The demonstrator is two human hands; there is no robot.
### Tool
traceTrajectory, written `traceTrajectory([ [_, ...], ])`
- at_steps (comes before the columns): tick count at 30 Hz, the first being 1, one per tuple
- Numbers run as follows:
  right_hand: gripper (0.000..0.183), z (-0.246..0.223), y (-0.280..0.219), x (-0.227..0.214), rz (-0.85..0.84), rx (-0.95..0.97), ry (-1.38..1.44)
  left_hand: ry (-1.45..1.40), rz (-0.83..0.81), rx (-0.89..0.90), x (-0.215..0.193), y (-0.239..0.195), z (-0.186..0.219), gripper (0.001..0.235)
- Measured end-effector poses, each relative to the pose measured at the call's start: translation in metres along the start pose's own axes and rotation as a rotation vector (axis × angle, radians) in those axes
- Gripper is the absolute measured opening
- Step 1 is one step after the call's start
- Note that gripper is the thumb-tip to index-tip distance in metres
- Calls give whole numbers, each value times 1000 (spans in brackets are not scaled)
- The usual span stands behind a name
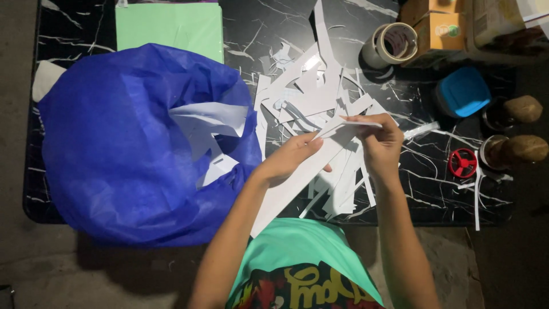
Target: The person tears sheets of white paper by hand into strips and smaller pieces on a black marble-patterned table. The torn pieces are placed into a blue plastic bag. The person handles the paper one sheet at a time, tearing it into strips and then into smaller fragments.
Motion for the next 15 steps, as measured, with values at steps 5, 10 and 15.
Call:
traceTrajectory([
  [5,10,-6,1,8,130,144,492,-12,0,6,8,-1,2,48],
  [10,20,-1,1,7,158,184,638,-77,-52,-37,13,-5,1,49],
  [15,22,18,4,16,222,336,913,-184,-52,-43,7,-1,-24,47],
])
Point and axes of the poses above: each hand's wrist, its own y-axis towards the middle knuckle, its own x-axis out of the palm, z = x × y, the point moved 4 cm from there along y, towards the middle knuckle, and after that the axes turned 7 degrees about -y, right-handed, at the moved point
